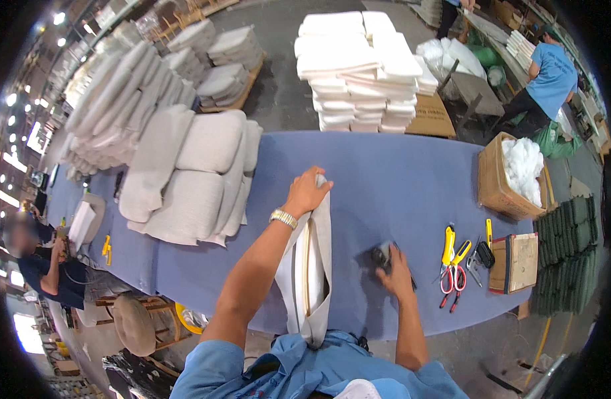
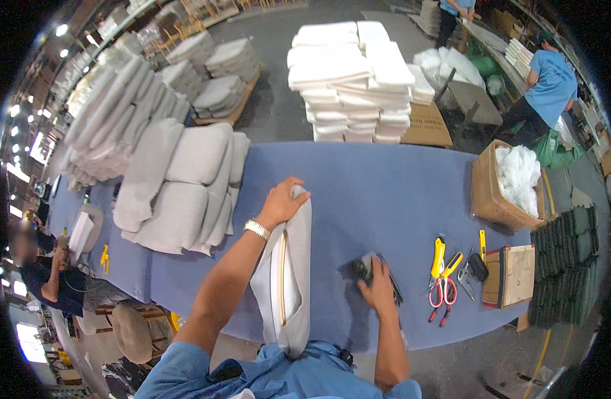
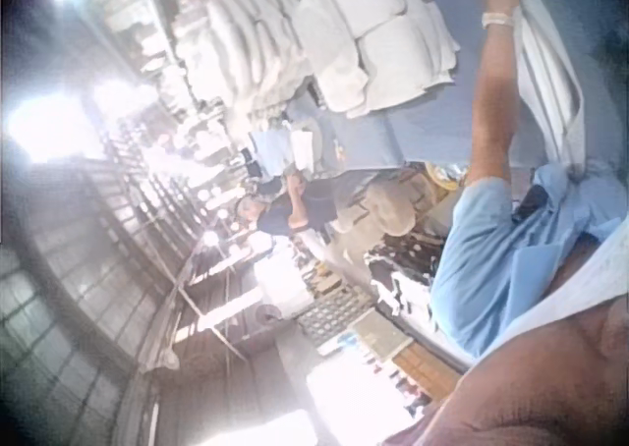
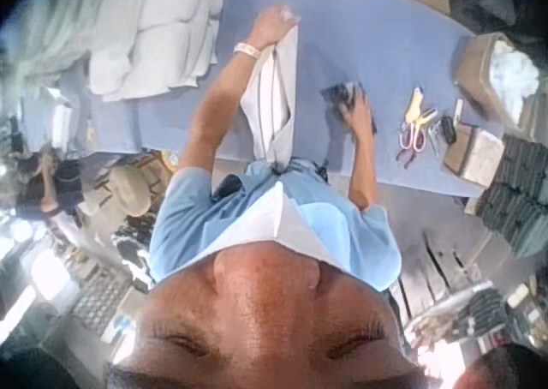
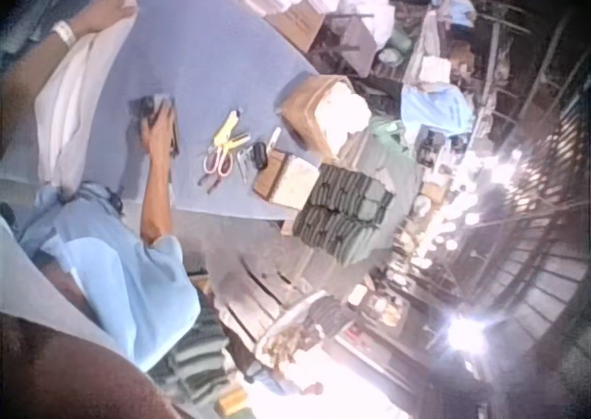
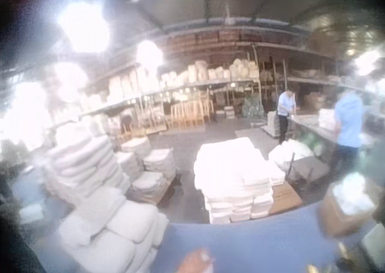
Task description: The person wraps a cushion core with fabric, folds the edges, and uses a staple gun to secure the fabric. They trim excess fabric with scissors and continue stapling to finish the cushion cover.
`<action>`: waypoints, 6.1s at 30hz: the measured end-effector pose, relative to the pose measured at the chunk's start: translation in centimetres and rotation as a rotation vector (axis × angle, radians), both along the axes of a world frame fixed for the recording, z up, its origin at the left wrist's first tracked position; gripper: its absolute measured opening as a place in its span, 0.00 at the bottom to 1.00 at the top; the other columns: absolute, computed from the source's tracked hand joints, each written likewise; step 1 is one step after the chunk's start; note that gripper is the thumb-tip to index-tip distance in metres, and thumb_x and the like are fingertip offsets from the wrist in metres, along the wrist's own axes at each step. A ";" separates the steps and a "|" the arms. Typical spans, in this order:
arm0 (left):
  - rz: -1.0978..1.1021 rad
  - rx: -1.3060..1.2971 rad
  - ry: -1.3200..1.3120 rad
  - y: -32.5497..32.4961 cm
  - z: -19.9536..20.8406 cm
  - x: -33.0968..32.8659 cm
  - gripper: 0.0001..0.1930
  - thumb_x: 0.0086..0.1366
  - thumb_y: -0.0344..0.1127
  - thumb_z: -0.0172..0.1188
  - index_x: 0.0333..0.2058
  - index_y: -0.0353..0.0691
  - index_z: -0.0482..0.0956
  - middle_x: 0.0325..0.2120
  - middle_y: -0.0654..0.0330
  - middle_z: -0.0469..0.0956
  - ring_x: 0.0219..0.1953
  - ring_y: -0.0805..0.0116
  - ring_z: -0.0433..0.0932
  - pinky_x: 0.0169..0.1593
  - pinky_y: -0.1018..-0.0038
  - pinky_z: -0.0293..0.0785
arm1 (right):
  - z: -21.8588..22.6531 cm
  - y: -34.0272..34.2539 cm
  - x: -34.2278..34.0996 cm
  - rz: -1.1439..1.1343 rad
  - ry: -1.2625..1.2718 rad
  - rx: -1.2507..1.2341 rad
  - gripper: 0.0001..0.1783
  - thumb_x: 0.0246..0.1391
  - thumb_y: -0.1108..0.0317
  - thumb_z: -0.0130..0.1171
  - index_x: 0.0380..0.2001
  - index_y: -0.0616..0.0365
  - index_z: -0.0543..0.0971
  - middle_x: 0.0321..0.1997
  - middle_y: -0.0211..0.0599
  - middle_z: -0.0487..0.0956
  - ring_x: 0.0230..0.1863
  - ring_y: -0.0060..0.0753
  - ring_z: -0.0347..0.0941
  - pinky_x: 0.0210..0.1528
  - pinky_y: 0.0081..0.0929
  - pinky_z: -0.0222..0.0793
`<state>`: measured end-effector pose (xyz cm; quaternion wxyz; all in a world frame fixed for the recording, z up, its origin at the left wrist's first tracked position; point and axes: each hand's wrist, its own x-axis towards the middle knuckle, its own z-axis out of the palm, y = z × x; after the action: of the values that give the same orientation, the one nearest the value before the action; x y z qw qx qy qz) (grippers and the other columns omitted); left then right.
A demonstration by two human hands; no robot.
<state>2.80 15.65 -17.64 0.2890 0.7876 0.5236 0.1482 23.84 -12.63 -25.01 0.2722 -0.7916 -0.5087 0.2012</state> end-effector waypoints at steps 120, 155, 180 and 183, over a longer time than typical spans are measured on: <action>0.344 -0.244 -0.414 -34.2 -14.0 -23.3 0.15 0.60 0.41 0.69 0.43 0.40 0.86 0.40 0.52 0.86 0.45 0.48 0.83 0.48 0.56 0.78 | -2.7 4.5 -19.8 1.247 0.080 -0.293 0.17 0.55 0.55 0.67 0.36 0.58 0.80 0.29 0.47 0.80 0.32 0.56 0.76 0.38 0.45 0.72; 0.308 -0.400 0.161 -33.3 -15.2 -22.6 0.33 0.76 0.61 0.39 0.40 0.41 0.87 0.30 0.42 0.85 0.36 0.40 0.85 0.44 0.49 0.80 | -5.3 7.3 -19.1 1.299 -0.405 -0.684 0.41 0.60 0.25 0.46 0.43 0.54 0.87 0.45 0.55 0.85 0.49 0.63 0.80 0.55 0.55 0.73; 0.286 0.093 -0.023 -32.4 -10.6 -19.1 0.21 0.69 0.41 0.63 0.54 0.33 0.77 0.51 0.42 0.79 0.54 0.41 0.77 0.58 0.56 0.73 | 1.5 -0.1 1.7 -0.018 0.098 0.164 0.13 0.62 0.61 0.60 0.43 0.57 0.81 0.38 0.47 0.84 0.38 0.53 0.80 0.41 0.43 0.75; -0.163 -0.022 -0.196 -32.8 -2.2 -11.0 0.31 0.64 0.40 0.69 0.62 0.34 0.72 0.59 0.42 0.75 0.62 0.45 0.73 0.64 0.57 0.69 | -4.2 -7.3 2.4 -0.123 -0.026 0.033 0.16 0.59 0.61 0.64 0.49 0.54 0.79 0.46 0.43 0.83 0.43 0.49 0.79 0.46 0.43 0.74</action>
<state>-8.23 -17.17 -19.87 0.3584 0.8062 0.4286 0.1946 26.19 -19.95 -29.22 0.2904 -0.8192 -0.4661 0.1652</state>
